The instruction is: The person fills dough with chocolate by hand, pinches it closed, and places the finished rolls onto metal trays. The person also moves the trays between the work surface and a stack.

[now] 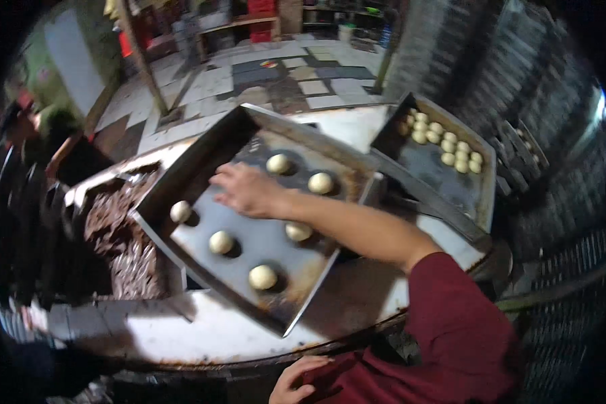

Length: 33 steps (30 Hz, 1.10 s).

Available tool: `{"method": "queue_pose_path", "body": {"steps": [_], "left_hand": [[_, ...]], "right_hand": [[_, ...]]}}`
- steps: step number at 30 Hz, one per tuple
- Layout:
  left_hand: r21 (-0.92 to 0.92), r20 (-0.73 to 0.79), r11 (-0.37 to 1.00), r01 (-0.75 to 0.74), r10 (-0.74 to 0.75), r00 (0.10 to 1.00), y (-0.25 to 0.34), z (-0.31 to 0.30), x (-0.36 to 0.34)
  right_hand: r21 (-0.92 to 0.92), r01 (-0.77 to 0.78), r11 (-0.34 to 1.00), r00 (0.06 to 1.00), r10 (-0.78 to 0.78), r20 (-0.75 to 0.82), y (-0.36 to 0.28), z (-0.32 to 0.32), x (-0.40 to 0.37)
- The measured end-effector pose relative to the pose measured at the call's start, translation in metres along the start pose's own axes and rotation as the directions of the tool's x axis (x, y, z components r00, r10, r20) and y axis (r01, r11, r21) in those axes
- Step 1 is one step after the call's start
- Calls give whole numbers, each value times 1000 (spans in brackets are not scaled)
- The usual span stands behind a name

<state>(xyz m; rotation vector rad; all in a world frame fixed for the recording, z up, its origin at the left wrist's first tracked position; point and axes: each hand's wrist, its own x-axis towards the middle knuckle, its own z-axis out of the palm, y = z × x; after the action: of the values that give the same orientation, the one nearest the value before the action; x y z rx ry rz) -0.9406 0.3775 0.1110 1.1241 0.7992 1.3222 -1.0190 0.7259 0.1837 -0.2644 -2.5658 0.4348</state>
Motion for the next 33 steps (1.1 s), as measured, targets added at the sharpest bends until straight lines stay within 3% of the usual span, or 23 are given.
{"method": "queue_pose_path", "body": {"steps": [1, 3, 5, 7, 8, 10, 12, 13, 14, 15, 17, 18, 19, 20, 21, 23, 24, 26, 27, 28, 29, 30, 33], "left_hand": [[1, 32, 1000, 3, -3, 999, -9, 13, 1], [-502, -222, 843, 191, -340, 914, -22, 46, 14], [-389, -283, 906, 166, -289, 914, -23, 76, 51], [-219, -323, 966, 139, -206, 924, -45, 91, 69], [-216, -312, 964, 153, -217, 925, -47, 101, 79], [-229, -374, 961, 154, -233, 897, -44, 124, 92], [-248, -393, 956, 157, -247, 886, -40, 133, 101], [-235, -383, 957, 169, -250, 889, -42, 135, 108], [-221, -379, 959, 177, -252, 891, -42, 136, 117], [-218, -379, 960, 176, -249, 891, -48, 136, 128], [-433, -410, 894, -113, -83, 908, -52, 139, 148], [-559, -433, 819, -127, -159, 887, -37, 147, 161], [-669, -457, 726, -160, -232, 858, -24, 152, 161], [-649, -509, 731, -209, -214, 834, -22, 148, 141], [-601, -575, 778, -185, -260, 776, -22, 137, 119], [-467, -673, 879, -91, -287, 681, -13, 114, 56], [-541, -688, 811, -223, -275, 672, -36, 97, 11], [-284, -883, 893, -348, -103, 458, 3, 114, -33], [-190, -887, 822, -536, 91, 453, -38, 96, -80], [-303, -923, 903, -305, -198, 329, -10, 116, -92], [-262, -941, 831, -490, -107, 321, 3, 111, -107], [-212, -952, 723, -657, 0, 307, 14, 104, -122], [-204, -964, 641, -740, -1, 264, 26, 91, -178]], "right_hand": [[-141, 127, 982, 992, -125, 30, 33, -46, -27], [-261, 33, 965, 999, -43, -32, 129, -119, -95], [-319, -554, 769, 826, 555, -97, 187, -198, -170], [-537, -513, 670, 743, 659, 113, 264, -246, -262], [-632, -299, 715, 780, 564, 270, 289, -267, -300], [-666, -257, 700, 837, 506, 209, 315, -282, -354], [-788, -445, 425, 665, 746, 27, 304, -291, -357], [-581, -678, 450, 513, 856, 64, 301, -295, -351], [-376, -699, 608, 655, 756, 4, 264, -294, -343], [-189, -777, 600, 611, 792, 2, 213, -293, -319], [82, -602, 794, 770, 605, -200, 110, -255, -302], [168, -413, 895, 838, 445, -316, 62, -220, -303], [2, -200, 980, 903, 185, -387, 12, -190, -302], [-353, 36, 935, 999, -47, -25, -39, -173, -302], [0, 70, 998, 997, -70, -41, -82, -136, -309], [97, 359, 928, 929, -366, 57, -150, -91, -307], [159, 418, 895, 900, -431, 59, -180, -71, -299], [593, 186, 784, 961, -271, 57, -239, -32, -279], [662, 300, 687, 950, -282, -137, -263, -1, -259], [652, 301, 696, 954, -234, -189, -283, 27, -242], [794, 186, 579, 980, -50, -193, -298, 56, -229], [852, -162, 497, 979, 189, 76, -321, 69, -210], [548, -79, 833, 967, 198, -161, -313, 175, -148]]}}
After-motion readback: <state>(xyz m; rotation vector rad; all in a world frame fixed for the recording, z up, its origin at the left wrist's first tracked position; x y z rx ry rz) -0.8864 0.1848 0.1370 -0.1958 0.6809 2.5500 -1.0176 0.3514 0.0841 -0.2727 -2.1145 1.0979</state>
